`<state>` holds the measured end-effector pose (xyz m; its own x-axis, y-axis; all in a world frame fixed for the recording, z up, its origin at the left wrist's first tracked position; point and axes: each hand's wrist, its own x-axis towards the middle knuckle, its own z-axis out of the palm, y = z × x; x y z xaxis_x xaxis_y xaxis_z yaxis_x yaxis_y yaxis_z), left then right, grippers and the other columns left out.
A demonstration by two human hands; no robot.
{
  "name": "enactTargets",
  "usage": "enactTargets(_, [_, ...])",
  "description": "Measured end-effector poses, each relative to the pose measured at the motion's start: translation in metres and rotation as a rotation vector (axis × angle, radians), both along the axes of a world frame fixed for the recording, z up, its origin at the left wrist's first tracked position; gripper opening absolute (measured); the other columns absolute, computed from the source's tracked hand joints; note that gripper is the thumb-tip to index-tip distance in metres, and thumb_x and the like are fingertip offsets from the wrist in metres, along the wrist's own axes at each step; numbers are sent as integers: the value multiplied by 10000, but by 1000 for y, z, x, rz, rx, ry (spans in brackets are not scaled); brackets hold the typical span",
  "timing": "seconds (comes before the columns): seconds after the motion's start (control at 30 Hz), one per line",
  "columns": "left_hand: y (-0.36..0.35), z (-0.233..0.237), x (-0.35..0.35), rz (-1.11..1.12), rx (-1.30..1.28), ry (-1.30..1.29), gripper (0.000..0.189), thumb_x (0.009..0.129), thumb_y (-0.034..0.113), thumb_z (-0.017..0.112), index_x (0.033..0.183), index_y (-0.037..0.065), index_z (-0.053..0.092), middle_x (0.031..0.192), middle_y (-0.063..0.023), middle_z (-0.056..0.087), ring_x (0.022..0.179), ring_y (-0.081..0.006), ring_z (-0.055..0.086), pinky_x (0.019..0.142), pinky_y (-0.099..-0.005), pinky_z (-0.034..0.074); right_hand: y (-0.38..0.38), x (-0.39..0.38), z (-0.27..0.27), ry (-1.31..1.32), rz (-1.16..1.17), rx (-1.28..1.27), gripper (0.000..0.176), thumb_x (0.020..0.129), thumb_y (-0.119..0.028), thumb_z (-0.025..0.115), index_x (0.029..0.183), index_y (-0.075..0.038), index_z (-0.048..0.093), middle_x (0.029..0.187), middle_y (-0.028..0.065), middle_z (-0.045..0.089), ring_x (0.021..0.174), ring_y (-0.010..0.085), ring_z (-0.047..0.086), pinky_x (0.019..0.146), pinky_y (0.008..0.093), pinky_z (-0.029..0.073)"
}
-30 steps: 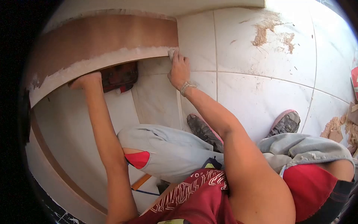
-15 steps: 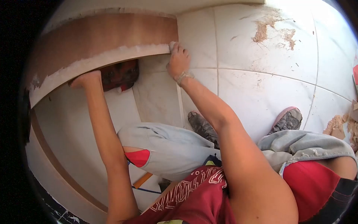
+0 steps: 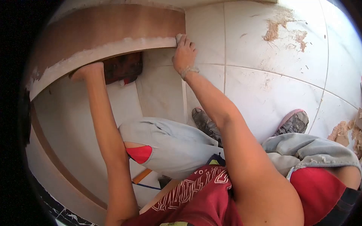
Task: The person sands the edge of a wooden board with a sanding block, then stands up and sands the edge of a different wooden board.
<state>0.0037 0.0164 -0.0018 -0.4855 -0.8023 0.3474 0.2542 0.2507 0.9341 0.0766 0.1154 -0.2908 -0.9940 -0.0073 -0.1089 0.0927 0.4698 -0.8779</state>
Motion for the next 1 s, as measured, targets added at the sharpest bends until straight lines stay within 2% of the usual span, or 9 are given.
enactTargets(0.17, [-6, 2, -2, -127, 30, 9, 622, 1006, 517, 226, 1455, 197, 513, 1523, -83, 479, 1408, -337, 462, 1173, -603, 363, 9, 14, 26, -64, 97, -47, 954, 708, -43, 766, 1540, 17, 304, 1372, 187, 513, 1243, 395, 495, 1007, 522, 439])
enactTargets(0.3, [-6, 1, 1, -26, 50, -22, 627, 1005, 522, 213, 1455, 197, 505, 1540, -69, 464, 1421, -335, 447, 1168, -611, 367, 7, 3, 6, -43, 59, -3, 978, 706, -80, 811, 1543, 27, 316, 1436, 171, 470, 1257, 369, 497, 991, 487, 452])
enactTargets(0.37, [-16, -2, 0, -87, 30, -12, 617, 1007, 516, 210, 1424, 195, 531, 1497, -71, 502, 1375, -330, 489, 1146, -604, 393, -4, -4, 13, -101, 9, -8, 991, 697, -80, 826, 1540, 29, 316, 1454, 179, 453, 1262, 371, 492, 996, 491, 451])
enactTargets(0.47, [-11, -1, -4, -105, 10, 24, 603, 1010, 511, 209, 1385, 194, 558, 1459, -70, 534, 1335, -318, 523, 1126, -589, 419, -1, 13, 24, 11, 20, -171, 958, 703, -23, 756, 1538, 32, 289, 1409, 224, 471, 1269, 441, 462, 1034, 530, 432])
enactTargets(0.57, [-8, 2, 2, -40, 44, 6, 608, 1011, 515, 206, 1382, 194, 565, 1459, -69, 538, 1336, -313, 526, 1127, -577, 424, 5, -1, 7, 16, 15, -156, 942, 703, -10, 739, 1531, 48, 294, 1405, 233, 468, 1256, 440, 461, 1046, 530, 427])
enactTargets(0.7, [-8, -2, -1, -77, -1, -7, 634, 1005, 530, 212, 1423, 190, 546, 1508, -70, 507, 1388, -308, 492, 1147, -550, 414, 4, -5, 24, -68, 23, -152, 937, 702, -1, 731, 1528, 57, 294, 1392, 235, 473, 1244, 435, 464, 1031, 536, 436])
enactTargets(0.9, [-5, -2, -1, -30, -13, -8, 650, 999, 540, 224, 1447, 182, 529, 1534, -83, 482, 1421, -345, 454, 1164, -612, 371, -1, -3, 11, -29, -7, -183, 910, 704, 21, 709, 1515, 57, 300, 1387, 241, 473, 1212, 458, 481, 1001, 519, 460])
enactTargets(0.97, [-13, -4, -1, -91, 4, 1, 648, 998, 535, 226, 1453, 184, 525, 1538, -86, 476, 1426, -349, 446, 1172, -623, 356, 0, -13, 17, -101, -6, -181, 894, 703, 31, 701, 1507, 60, 308, 1390, 247, 471, 1190, 467, 494, 988, 505, 472])
enactTargets(1.0, [-18, -5, -2, -119, 12, 15, 647, 997, 533, 228, 1456, 185, 523, 1541, -87, 472, 1428, -351, 443, 1176, -629, 349, 2, -10, 23, -22, -11, -167, 889, 704, 28, 703, 1502, 61, 313, 1385, 251, 475, 1181, 470, 499, 980, 500, 478])
